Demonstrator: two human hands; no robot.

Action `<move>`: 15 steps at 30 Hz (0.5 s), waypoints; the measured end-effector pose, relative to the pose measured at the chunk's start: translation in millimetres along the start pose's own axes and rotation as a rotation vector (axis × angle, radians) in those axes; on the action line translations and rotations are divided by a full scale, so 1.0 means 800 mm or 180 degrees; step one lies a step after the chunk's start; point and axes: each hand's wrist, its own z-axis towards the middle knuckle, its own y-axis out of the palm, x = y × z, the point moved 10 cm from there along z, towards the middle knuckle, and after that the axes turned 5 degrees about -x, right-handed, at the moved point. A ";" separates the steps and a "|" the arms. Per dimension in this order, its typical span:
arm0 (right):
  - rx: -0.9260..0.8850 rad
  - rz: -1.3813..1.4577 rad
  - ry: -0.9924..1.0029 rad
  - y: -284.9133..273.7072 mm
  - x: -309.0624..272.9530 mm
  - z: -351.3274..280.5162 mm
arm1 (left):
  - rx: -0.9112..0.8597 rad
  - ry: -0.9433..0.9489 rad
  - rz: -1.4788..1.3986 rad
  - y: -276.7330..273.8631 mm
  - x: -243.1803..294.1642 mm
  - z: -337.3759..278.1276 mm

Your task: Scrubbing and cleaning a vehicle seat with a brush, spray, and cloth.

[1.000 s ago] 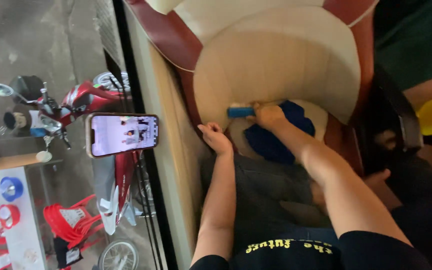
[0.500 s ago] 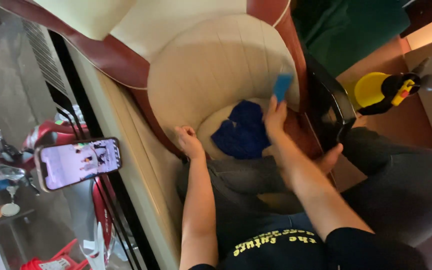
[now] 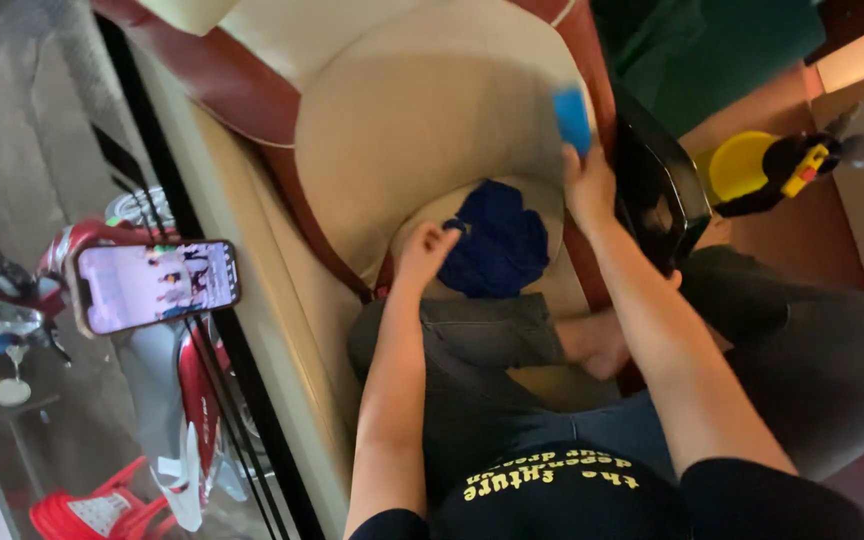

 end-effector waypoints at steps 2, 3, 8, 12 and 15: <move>-0.0187 -0.0177 0.0340 0.022 0.071 -0.040 | -0.0139 0.0202 0.0200 0.005 0.053 -0.006; -0.0368 -0.0360 0.0735 0.038 0.116 -0.066 | -0.0331 0.0392 0.0425 0.012 0.079 -0.015; -0.1202 -0.0899 0.0685 0.119 0.278 -0.132 | -0.0374 0.1132 0.1340 0.092 0.155 -0.047; -0.2047 -0.0788 0.0828 0.159 0.295 -0.133 | -0.1220 0.0107 0.2128 0.164 0.127 -0.045; -0.1887 -0.0663 0.0884 0.101 0.204 -0.133 | -0.1135 -0.0160 0.2260 0.183 0.099 -0.034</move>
